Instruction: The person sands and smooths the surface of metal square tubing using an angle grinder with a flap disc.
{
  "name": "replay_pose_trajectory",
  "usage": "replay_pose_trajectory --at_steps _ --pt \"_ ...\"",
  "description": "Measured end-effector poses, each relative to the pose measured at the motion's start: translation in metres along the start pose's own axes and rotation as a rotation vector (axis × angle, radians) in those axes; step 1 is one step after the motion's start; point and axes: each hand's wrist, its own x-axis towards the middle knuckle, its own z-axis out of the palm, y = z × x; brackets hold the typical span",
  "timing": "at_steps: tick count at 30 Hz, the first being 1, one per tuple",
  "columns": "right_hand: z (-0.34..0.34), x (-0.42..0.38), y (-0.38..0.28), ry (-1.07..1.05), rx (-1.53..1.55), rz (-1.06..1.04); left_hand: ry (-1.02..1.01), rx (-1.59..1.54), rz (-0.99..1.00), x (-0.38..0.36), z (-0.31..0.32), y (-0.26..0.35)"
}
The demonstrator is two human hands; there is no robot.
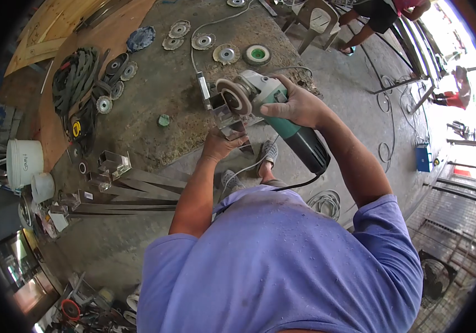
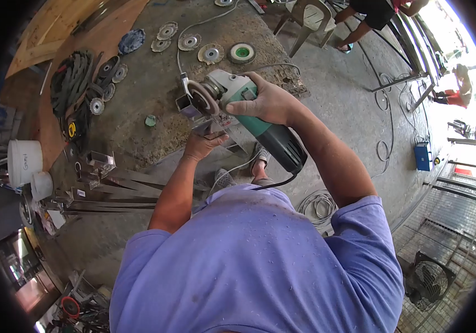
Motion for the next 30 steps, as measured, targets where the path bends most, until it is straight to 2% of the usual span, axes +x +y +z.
replay_pose_trajectory --at_steps 1,4,7,10,13,16,19,22,25,28,30 --pt "-0.001 -0.001 0.001 0.003 0.0 -0.009 0.001 0.045 -0.02 -0.001 0.0 0.006" --pt "0.001 -0.009 0.01 0.022 0.036 -0.015 0.029 -0.192 -0.027 -0.003 0.003 0.011" --pt "0.01 -0.021 0.023 0.044 0.136 0.023 0.037 -0.189 -0.067 -0.002 0.004 0.007" --pt "0.013 -0.022 0.019 0.074 0.155 0.029 0.084 0.058 -0.002 0.001 0.004 -0.001" --pt "0.006 -0.007 0.007 0.044 0.032 0.027 0.068 -0.044 -0.011 0.0 0.005 0.0" --pt "0.008 -0.006 0.003 0.057 0.044 0.008 0.02 -0.09 -0.027 -0.001 0.003 0.003" --pt "0.009 -0.02 0.008 0.09 0.001 0.047 0.007 -0.051 -0.003 0.001 0.003 -0.004" --pt "0.022 -0.03 0.02 0.084 0.247 -0.004 0.09 -0.086 0.038 0.004 0.005 -0.021" --pt "0.015 -0.016 0.023 0.094 0.104 0.046 0.078 -0.183 -0.012 0.003 0.007 -0.017" --pt "0.012 -0.017 0.004 0.08 0.038 0.089 0.012 0.011 -0.014 0.004 0.002 -0.01" --pt "0.013 -0.022 0.002 0.08 0.054 0.083 0.004 0.015 -0.018 0.002 0.001 -0.004"
